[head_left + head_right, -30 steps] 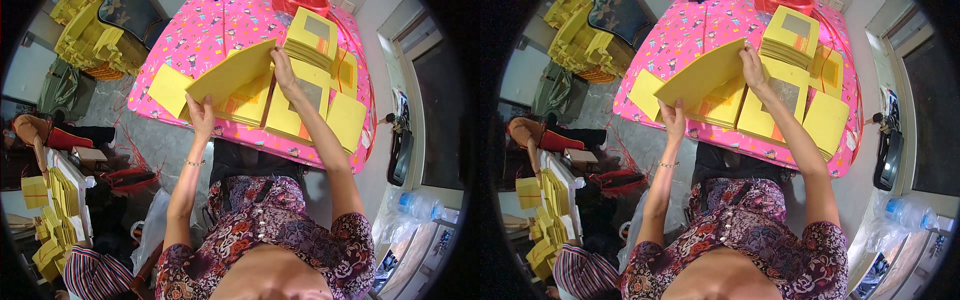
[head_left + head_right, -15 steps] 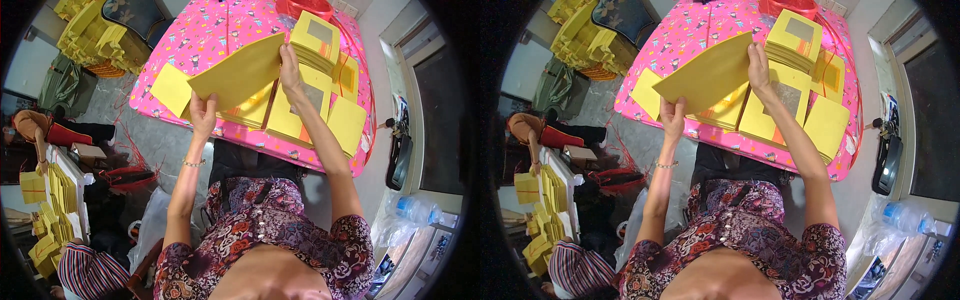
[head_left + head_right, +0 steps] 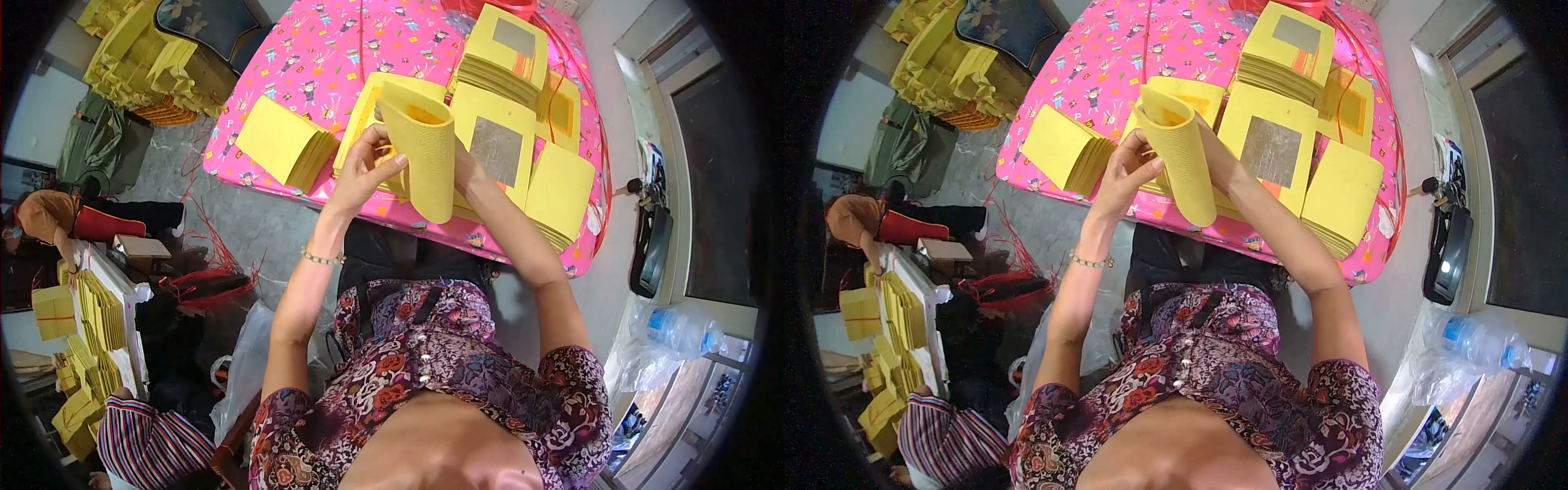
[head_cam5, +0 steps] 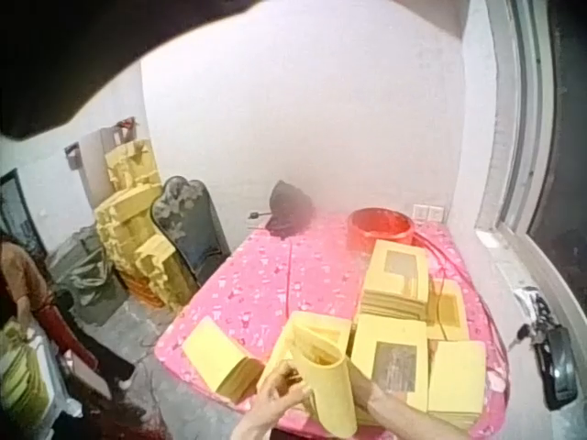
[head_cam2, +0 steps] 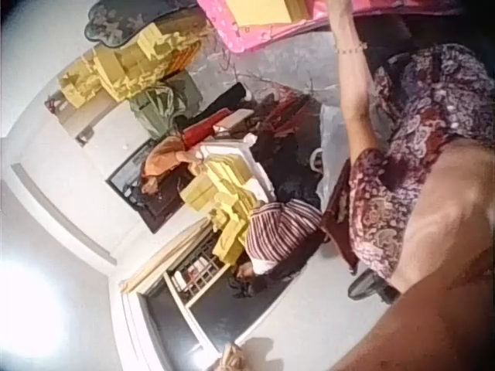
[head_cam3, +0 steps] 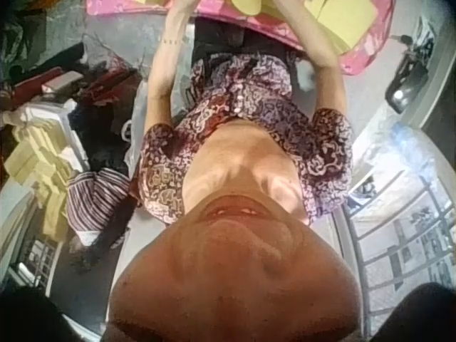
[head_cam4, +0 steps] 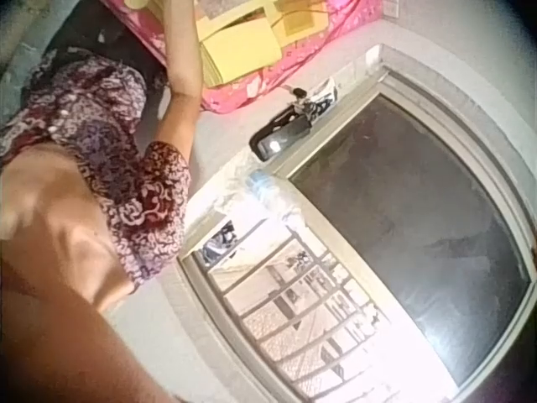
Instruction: Organizing and stacking yellow joss paper sheets.
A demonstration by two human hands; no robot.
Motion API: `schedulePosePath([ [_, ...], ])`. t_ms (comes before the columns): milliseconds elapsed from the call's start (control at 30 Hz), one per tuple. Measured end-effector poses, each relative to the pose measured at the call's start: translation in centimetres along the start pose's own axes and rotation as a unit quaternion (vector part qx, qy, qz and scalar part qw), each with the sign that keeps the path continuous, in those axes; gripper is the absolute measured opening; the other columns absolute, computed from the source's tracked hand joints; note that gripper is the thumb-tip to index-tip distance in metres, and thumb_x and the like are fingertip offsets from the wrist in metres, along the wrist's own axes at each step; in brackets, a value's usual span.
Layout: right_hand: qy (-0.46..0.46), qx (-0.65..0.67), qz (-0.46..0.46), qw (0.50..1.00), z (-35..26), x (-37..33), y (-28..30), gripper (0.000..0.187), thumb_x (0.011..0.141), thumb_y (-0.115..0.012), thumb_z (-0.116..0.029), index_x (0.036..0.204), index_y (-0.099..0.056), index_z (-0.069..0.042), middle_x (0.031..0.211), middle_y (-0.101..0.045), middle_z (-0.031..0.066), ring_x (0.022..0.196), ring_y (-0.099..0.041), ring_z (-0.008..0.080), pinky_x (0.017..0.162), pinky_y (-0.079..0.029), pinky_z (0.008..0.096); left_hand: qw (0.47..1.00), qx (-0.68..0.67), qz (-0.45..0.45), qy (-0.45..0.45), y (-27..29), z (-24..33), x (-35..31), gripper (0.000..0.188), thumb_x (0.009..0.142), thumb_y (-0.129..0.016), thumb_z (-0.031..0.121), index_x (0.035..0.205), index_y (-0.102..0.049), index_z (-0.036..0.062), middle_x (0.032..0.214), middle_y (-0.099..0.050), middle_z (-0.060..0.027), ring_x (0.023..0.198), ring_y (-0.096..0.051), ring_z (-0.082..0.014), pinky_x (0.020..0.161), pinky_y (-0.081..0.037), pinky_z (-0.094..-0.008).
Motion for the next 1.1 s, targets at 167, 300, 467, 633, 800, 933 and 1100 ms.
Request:
schedulePosePath([
  [167, -0.015, -0.056, 0.011, 0.998, -0.8, -1.3, -0.3, 0.033, 0.094, -0.052, -0.03, 0.116, -0.055, -0.005, 0.101, -0.061, 0.0019, 0.087, -0.061, 0.0094, 0.072, -0.052, 0.0243, 0.999, -0.024, 0.027, 0.006, 0.2, 0.4, 0.0, 0.027, 0.081, -0.071, 0.011, 0.104, -0.056, 0.0047, 0.1, -0.057, -0.0018, 0.096, -0.054, -0.0108, 0.089, -0.043, -0.0284],
  [300, -0.089, -0.038, 0.072, 0.993, -1.4, -0.9, 1.5, 0.037, 0.095, -0.05, -0.034, 0.116, -0.055, -0.003, 0.101, -0.062, 0.0039, 0.088, -0.062, 0.0108, 0.071, -0.051, 0.0257, 0.991, -0.063, 0.096, 0.062, 0.3, 1.1, 0.0, 0.026, 0.081, -0.071, 0.008, 0.103, -0.057, 0.0029, 0.098, -0.059, -0.0041, 0.09, -0.057, -0.0108, 0.081, -0.047, -0.0261],
  [467, -0.088, 0.077, 0.064, 0.991, -2.0, -2.1, 2.2, 0.054, 0.094, -0.049, -0.041, 0.13, -0.044, -0.002, 0.121, -0.057, 0.0089, 0.108, -0.058, 0.0158, 0.089, -0.048, 0.0287, 0.982, -0.043, 0.174, 0.061, 1.5, 1.4, 0.4, 0.029, 0.082, -0.07, 0.008, 0.106, -0.057, -0.0004, 0.096, -0.064, -0.0074, 0.083, -0.062, -0.0116, 0.073, -0.05, -0.0239],
  [633, -0.05, -0.13, 0.1, 0.985, -1.6, -3.3, 1.9, 0.051, 0.089, -0.06, -0.031, 0.126, -0.046, 0.002, 0.115, -0.059, 0.0104, 0.103, -0.058, 0.0148, 0.086, -0.048, 0.0282, 0.979, -0.031, 0.164, 0.114, 1.1, 0.7, 0.5, 0.03, 0.083, -0.07, 0.01, 0.108, -0.057, -0.0004, 0.095, -0.063, -0.0069, 0.084, -0.062, -0.0115, 0.074, -0.05, -0.0244],
  [800, -0.022, -0.095, 0.119, 0.988, -0.9, -3.4, 2.7, 0.048, 0.088, -0.063, -0.022, 0.125, -0.047, 0.003, 0.115, -0.059, 0.011, 0.103, -0.058, 0.0153, 0.088, -0.048, 0.0283, 0.982, -0.031, 0.155, 0.104, 0.4, 0.9, 0.4, 0.035, 0.087, -0.065, 0.013, 0.117, -0.052, -0.001, 0.098, -0.06, -0.0069, 0.091, -0.059, -0.0112, 0.079, -0.048, -0.0252],
  [933, -0.02, -0.117, 0.132, 0.984, -1.0, -3.5, 2.5, 0.046, 0.088, -0.063, -0.022, 0.122, -0.048, 0.004, 0.113, -0.06, 0.0117, 0.102, -0.058, 0.0157, 0.088, -0.047, 0.0288, 0.981, -0.057, 0.144, 0.115, 0.3, 1.5, 0.7, 0.044, 0.094, -0.054, 0.015, 0.132, -0.039, -0.0005, 0.107, -0.056, -0.0086, 0.103, -0.055, -0.0126, 0.085, -0.046, -0.0265],
  [1100, -0.026, -0.117, 0.13, 0.984, -1.1, -3.4, 2.4, 0.046, 0.087, -0.064, -0.02, 0.123, -0.048, 0.004, 0.113, -0.06, 0.012, 0.102, -0.058, 0.0155, 0.087, -0.048, 0.0294, 0.983, -0.061, 0.085, 0.15, -0.6, 1.2, 0.7, 0.044, 0.097, -0.047, 0.017, 0.136, -0.035, 0.001, 0.118, -0.055, -0.0094, 0.109, -0.054, -0.0139, 0.089, -0.045, -0.0276],
])
Point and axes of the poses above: each hand's wrist, its own x-axis towards the middle knuckle, its own y-axis out of the back of the hand, z = x × y, the point moved 3 cm from there along x, towards the middle knuckle
